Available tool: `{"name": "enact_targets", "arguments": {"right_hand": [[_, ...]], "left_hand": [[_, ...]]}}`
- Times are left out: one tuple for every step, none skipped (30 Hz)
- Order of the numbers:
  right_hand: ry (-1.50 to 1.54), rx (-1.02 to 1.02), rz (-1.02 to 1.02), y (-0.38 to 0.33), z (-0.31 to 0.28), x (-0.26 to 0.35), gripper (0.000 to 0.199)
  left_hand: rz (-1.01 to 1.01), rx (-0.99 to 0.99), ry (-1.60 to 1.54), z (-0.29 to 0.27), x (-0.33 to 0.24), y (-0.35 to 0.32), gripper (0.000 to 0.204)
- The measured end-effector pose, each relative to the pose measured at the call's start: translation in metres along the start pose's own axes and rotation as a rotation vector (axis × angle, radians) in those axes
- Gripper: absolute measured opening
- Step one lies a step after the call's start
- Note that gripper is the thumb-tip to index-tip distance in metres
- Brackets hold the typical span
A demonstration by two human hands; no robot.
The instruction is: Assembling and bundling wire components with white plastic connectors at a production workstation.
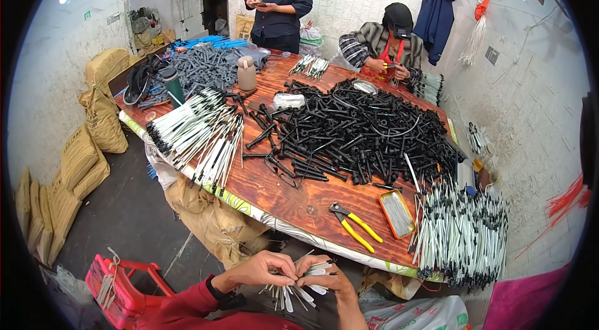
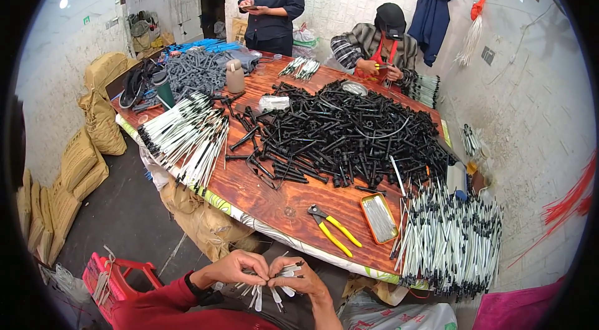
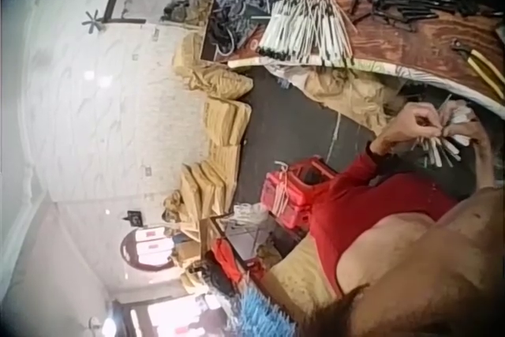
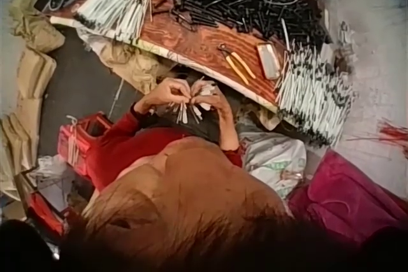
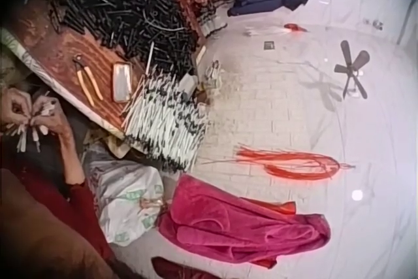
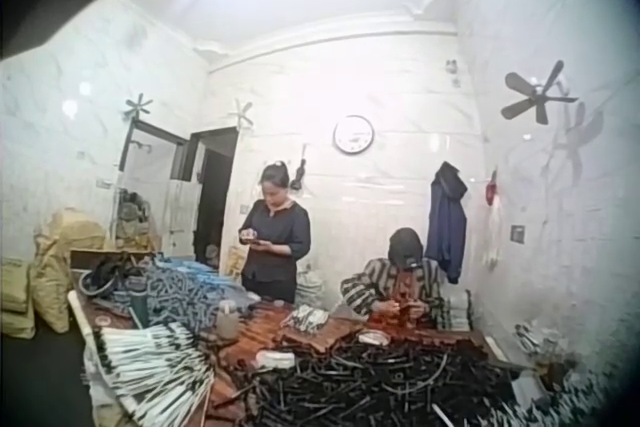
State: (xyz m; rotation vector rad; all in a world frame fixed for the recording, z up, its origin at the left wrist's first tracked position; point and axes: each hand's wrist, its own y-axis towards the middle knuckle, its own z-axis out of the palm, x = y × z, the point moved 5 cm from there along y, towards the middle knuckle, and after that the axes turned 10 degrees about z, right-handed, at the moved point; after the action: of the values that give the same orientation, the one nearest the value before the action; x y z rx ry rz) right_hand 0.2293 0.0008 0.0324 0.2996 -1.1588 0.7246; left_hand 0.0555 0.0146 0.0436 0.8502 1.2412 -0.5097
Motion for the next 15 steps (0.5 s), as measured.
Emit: {"name": "enact_targets", "arguments": {"right_hand": [[0.000,0.003,0.000,0.000,0.001,0.001,0.017],[-0.012,-0.008,-0.004,0.000,0.003,0.002,0.016],[-0.023,-0.019,-0.008,-0.001,0.005,0.003,0.016],[-0.033,-0.032,-0.012,-0.001,0.006,0.003,0.016],[-0.032,-0.031,-0.012,-0.001,0.005,0.001,0.016],[-0.022,-0.031,0.011,0.000,0.003,-0.002,0.015],[-0.011,-0.031,0.033,0.001,0.000,-0.005,0.015],[0.001,-0.032,0.056,0.001,-0.001,-0.008,0.015],[0.002,-0.030,0.057,0.002,0.000,-0.008,0.015],[-0.017,-0.047,0.051,0.003,0.001,-0.008,0.015],[-0.036,-0.063,0.045,0.004,0.002,-0.007,0.015],[-0.055,-0.080,0.039,0.004,0.002,-0.007,0.014],[-0.054,-0.079,0.040,0.004,0.002,-0.006,0.014],[-0.095,-0.078,0.017,0.003,0.002,-0.005,0.014],[-0.136,-0.078,-0.005,0.003,0.003,-0.003,0.014]], "left_hand": [[0.008,0.008,0.006,0.000,-0.001,0.000,0.008],[0.016,0.016,0.012,0.000,-0.001,-0.001,0.008],[0.024,0.024,0.019,-0.001,-0.002,-0.001,0.008],[0.023,0.023,0.019,-0.001,-0.003,-0.001,0.008],[0.013,0.013,0.046,-0.002,-0.003,-0.001,0.008],[0.002,0.002,0.072,-0.002,-0.004,0.000,0.008],[-0.010,-0.008,0.099,-0.003,-0.005,0.000,0.009],[-0.012,-0.009,0.099,-0.002,-0.005,-0.001,0.009],[-0.021,-0.034,0.081,-0.002,-0.005,-0.002,0.009],[-0.029,-0.059,0.063,-0.002,-0.004,-0.003,0.009],[-0.037,-0.084,0.045,-0.003,-0.003,-0.004,0.010],[-0.038,-0.086,0.046,-0.003,-0.002,-0.004,0.010],[-0.040,-0.068,0.020,-0.003,0.000,-0.003,0.010],[-0.044,-0.050,-0.003,-0.004,0.001,-0.003,0.010],[-0.047,-0.032,-0.027,-0.004,0.002,-0.003,0.010]]}}
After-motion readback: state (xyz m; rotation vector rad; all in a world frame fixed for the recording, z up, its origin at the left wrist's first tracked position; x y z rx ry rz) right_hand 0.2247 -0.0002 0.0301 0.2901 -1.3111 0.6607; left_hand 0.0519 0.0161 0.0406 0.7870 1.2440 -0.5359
